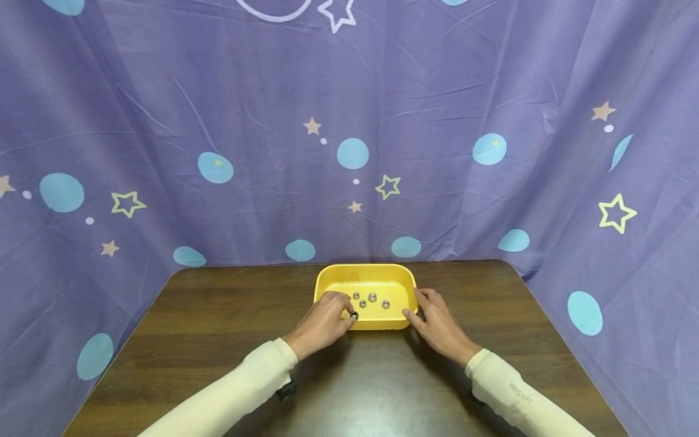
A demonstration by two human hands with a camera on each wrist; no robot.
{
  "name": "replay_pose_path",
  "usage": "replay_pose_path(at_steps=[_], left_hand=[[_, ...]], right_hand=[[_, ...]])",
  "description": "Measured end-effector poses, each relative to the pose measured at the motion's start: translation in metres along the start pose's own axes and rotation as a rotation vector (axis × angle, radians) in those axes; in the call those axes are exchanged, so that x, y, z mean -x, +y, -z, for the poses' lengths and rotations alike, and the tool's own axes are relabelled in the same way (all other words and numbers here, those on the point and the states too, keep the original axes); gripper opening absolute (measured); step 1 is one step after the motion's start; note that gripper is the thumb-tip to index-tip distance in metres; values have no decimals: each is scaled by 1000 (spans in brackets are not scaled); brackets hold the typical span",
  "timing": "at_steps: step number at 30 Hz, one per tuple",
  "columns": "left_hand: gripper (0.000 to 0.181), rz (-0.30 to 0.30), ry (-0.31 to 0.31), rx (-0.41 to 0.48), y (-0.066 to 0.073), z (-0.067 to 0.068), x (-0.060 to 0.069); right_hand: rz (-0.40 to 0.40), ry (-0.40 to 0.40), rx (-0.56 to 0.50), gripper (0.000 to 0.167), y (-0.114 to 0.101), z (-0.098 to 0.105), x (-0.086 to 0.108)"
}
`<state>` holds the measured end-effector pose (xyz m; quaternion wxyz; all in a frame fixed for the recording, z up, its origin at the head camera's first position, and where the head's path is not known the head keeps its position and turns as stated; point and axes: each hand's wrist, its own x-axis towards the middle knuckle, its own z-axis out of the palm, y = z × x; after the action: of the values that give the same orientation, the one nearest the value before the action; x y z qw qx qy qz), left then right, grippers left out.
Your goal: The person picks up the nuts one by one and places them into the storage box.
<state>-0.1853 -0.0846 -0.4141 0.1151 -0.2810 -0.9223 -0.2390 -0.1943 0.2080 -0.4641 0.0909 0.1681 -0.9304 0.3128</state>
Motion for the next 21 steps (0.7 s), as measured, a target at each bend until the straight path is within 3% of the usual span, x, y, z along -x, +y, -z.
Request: replay_pose_path(at_steps=[16,21], left_hand=[[6,-24,-10,-9,-5,-2,-22],[6,-4,-28,-25,-5,-4,-29]], right_hand=[[6,7,3,70,1,0,0],[7,10,1,70,1,-1,0]])
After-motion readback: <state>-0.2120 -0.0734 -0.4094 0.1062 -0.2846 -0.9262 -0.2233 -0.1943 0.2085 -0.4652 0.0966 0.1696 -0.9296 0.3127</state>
